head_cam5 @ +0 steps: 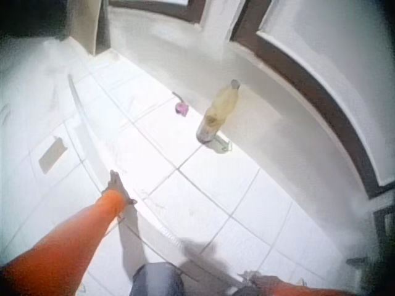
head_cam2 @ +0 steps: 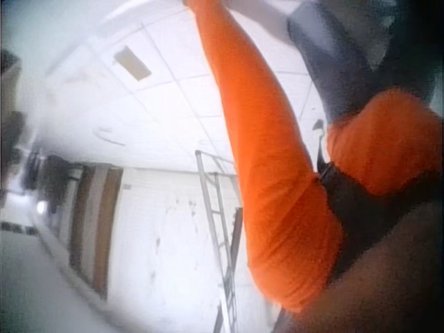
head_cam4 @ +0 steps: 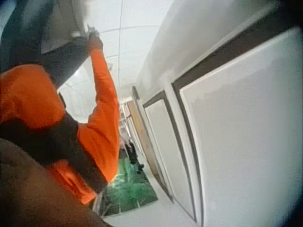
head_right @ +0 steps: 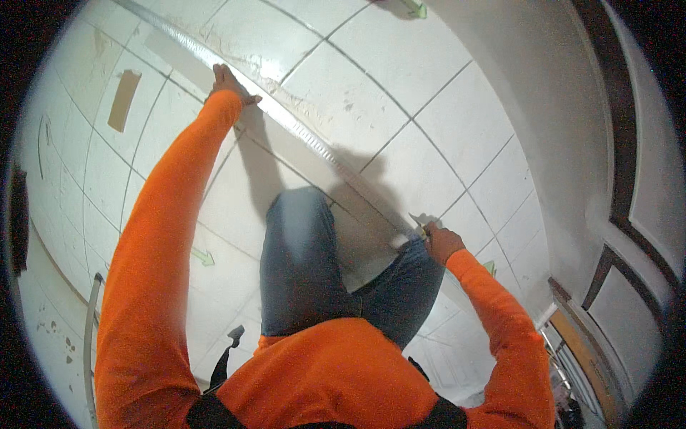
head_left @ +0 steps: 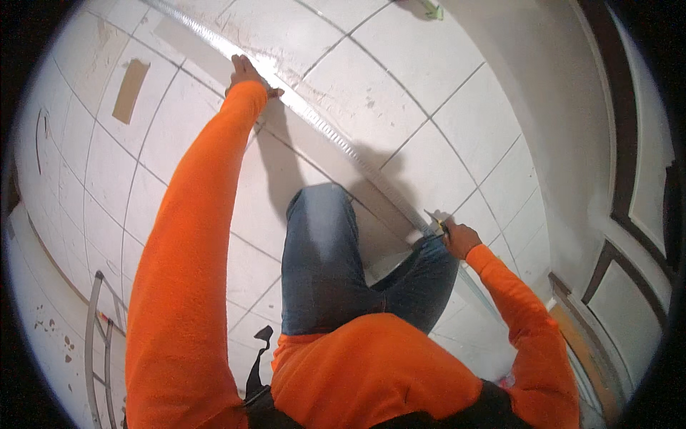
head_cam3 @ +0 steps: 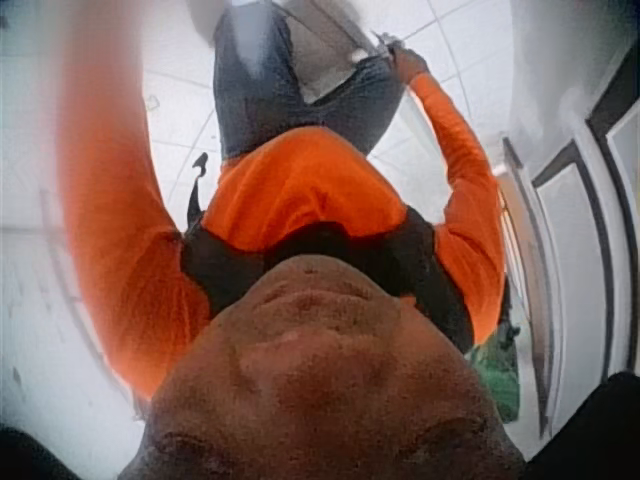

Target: The person uses a utility knife to cut a long panel guided by a metal ruler, then applies glue from a bottle to the cut edge and spreads it with a scraper.

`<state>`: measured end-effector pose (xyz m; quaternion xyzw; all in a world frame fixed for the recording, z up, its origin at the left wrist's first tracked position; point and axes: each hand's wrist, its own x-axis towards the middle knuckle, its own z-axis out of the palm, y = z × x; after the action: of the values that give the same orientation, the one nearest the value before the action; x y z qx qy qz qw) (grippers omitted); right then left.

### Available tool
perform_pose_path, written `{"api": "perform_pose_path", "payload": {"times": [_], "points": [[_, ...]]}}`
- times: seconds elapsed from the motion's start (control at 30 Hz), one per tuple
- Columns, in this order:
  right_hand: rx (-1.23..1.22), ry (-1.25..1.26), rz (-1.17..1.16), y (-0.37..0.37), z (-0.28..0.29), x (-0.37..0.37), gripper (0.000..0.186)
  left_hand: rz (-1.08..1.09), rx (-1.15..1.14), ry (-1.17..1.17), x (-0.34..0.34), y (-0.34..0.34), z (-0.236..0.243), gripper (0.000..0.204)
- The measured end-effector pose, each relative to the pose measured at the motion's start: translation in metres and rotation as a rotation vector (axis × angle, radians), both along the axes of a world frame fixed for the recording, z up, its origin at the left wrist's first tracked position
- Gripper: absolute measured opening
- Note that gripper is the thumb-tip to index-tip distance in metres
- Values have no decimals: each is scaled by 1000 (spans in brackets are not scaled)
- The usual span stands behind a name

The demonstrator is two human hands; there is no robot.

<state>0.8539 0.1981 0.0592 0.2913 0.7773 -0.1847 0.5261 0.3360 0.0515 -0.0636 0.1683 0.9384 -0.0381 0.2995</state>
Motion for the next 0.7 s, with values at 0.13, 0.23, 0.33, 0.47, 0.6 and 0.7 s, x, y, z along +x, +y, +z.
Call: {"api": "perform_pose_path", "payload": {"times": [0.13,0.23,0.33,0.47,0.6,0.7], "points": [[-33,442,-159,-5,-30,-62,39,-105,-35,20,8,-9,1,125],[6,572,-255,-20,-63,-155,32,-30,111,-11,7,-8,-5,128],[-31,668,-353,-38,-83,-243,31,52,170,-40,2,-10,-20,133],[-67,625,-316,-42,-95,-336,29,-20,95,-17,-12,-13,-35,136],[-124,782,-65,-47,-100,-383,31,139,113,-33,-10,-13,-10,138],[-83,541,-67,-36,-108,-344,37,180,192,-116,9,1,8,142]]}}
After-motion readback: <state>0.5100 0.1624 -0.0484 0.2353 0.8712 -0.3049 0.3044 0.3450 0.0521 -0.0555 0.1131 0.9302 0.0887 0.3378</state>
